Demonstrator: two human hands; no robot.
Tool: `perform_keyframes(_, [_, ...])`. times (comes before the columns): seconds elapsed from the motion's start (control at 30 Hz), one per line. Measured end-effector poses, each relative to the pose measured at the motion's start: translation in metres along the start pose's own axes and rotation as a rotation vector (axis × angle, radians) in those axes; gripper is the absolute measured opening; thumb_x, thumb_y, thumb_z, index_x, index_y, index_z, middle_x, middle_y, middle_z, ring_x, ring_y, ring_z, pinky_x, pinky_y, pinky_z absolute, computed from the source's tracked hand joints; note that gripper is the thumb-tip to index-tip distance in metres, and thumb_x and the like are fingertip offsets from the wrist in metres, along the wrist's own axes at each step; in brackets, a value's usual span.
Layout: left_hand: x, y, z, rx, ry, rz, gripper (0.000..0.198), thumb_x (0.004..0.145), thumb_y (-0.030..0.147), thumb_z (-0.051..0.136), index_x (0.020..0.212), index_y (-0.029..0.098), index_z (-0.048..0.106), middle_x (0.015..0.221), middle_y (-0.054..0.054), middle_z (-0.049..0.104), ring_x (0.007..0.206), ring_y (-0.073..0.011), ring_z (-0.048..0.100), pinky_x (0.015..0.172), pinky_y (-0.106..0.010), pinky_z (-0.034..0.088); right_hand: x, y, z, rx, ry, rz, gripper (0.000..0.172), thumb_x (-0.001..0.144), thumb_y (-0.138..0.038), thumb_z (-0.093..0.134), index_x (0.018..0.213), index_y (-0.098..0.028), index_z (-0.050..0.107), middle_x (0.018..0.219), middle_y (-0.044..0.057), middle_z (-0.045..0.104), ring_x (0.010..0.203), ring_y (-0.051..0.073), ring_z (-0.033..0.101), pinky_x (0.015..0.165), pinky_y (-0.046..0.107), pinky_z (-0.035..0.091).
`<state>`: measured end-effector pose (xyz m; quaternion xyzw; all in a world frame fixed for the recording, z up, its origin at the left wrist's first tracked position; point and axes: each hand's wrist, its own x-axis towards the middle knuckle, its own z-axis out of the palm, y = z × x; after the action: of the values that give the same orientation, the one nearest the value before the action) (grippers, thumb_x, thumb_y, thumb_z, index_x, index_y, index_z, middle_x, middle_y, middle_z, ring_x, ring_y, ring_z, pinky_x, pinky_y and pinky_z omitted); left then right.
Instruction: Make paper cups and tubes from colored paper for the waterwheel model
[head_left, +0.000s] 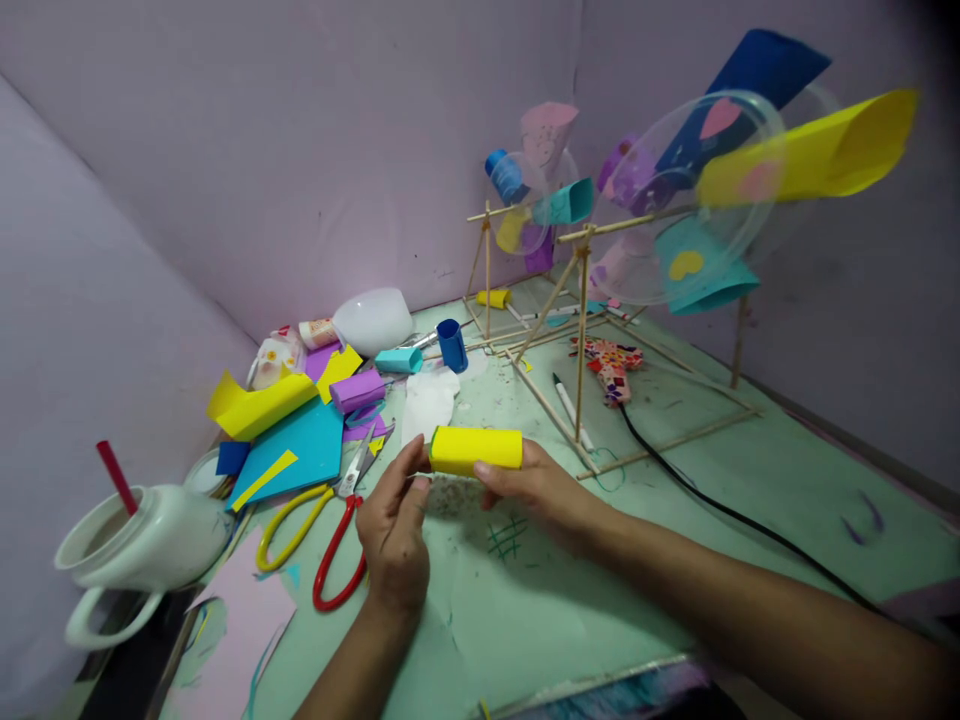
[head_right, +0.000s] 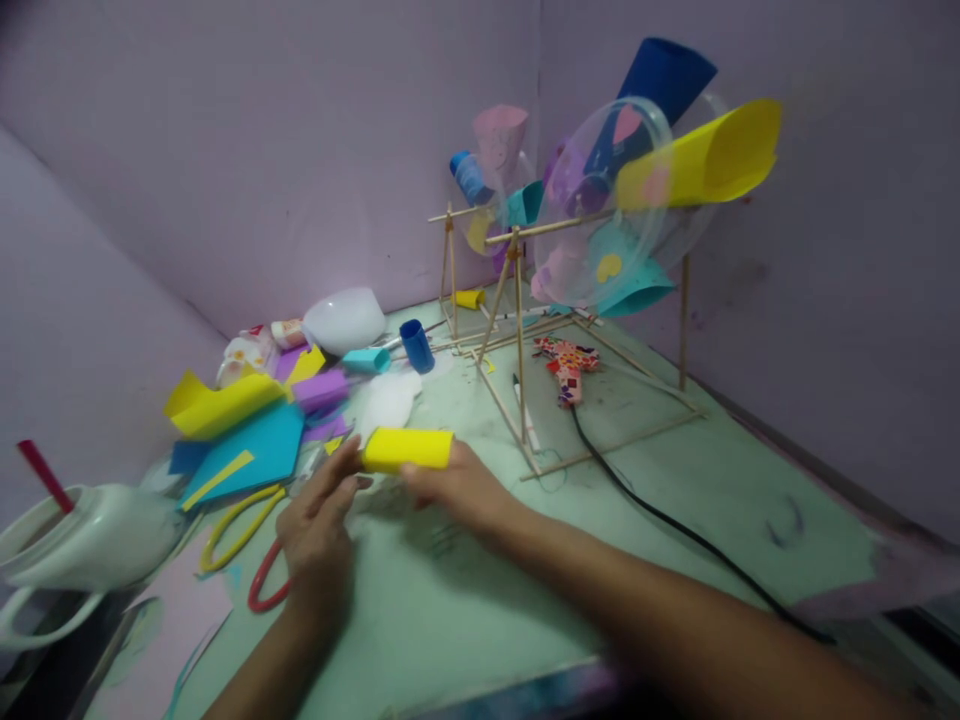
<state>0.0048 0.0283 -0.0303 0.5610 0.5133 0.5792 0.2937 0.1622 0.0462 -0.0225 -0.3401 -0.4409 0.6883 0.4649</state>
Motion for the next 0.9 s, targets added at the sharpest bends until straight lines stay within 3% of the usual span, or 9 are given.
perform_keyframes(0.13, [-0.0009, 0.0004, 0.0011, 0.039, -0.033, 0.033, 0.032, 0.077, 0.027, 0.056, 0.107, 0.025, 0.066, 0.107, -0.001, 0.067, 0.095, -0.0218, 0.060, 0.085, -0.034, 0.048, 0.0004, 0.0065, -0.0021, -0.237, -0.029, -0.147, 0.026, 0.074, -0.028, 0.059, 0.096, -0.015, 0.065, 0.079, 0.002, 0.062, 0.066, 0.012, 0.052, 0.061, 0.024, 0.042])
perform_keyframes(0.4, [0.0000, 0.0019, 0.0000, 0.048, 0.028, 0.045, 0.024, 0.074, 0.024, 0.058, 0.095, 0.024, 0.071, 0.100, -0.001, 0.070, 0.095, -0.0214, 0.061, 0.089, -0.035, 0.047, -0.0033, 0.0038, -0.0015, -0.579, -0.004, -0.215, 0.025, 0.080, -0.028, 0.053, 0.097, -0.016, 0.065, 0.080, 0.004, 0.065, 0.076, 0.019, 0.057, 0.071, 0.030, 0.045])
perform_keyframes(0.57, [0.0019, 0.0034, -0.0011, -0.023, 0.001, -0.011, 0.022, 0.076, 0.025, 0.055, 0.091, 0.021, 0.071, 0.094, -0.002, 0.071, 0.084, -0.0196, 0.064, 0.076, -0.031, 0.052, -0.0072, 0.0038, -0.0003, -1.017, 0.012, -0.328, 0.028, 0.082, -0.030, 0.049, 0.101, -0.015, 0.063, 0.087, 0.009, 0.068, 0.078, 0.022, 0.059, 0.071, 0.032, 0.044])
perform_keyframes(0.7, [0.0024, 0.0019, -0.0022, -0.020, -0.019, -0.036, 0.028, 0.078, 0.028, 0.053, 0.098, 0.018, 0.070, 0.101, -0.005, 0.069, 0.088, -0.0209, 0.062, 0.076, -0.031, 0.052, -0.0090, 0.0050, 0.0011, -1.399, -0.024, -0.419, 0.027, 0.081, -0.025, 0.047, 0.099, -0.013, 0.063, 0.089, 0.013, 0.070, 0.076, 0.023, 0.061, 0.066, 0.030, 0.042])
perform_keyframes(0.9, [0.0038, 0.0025, -0.0002, -0.104, 0.003, -0.125, 0.026, 0.077, 0.028, 0.054, 0.094, 0.017, 0.070, 0.097, -0.005, 0.070, 0.088, -0.0212, 0.062, 0.072, -0.030, 0.053, -0.0074, 0.0087, 0.0000, -1.685, -0.099, -0.423, 0.022, 0.073, -0.022, 0.052, 0.089, -0.015, 0.066, 0.083, 0.012, 0.071, 0.067, 0.022, 0.062, 0.057, 0.029, 0.041])
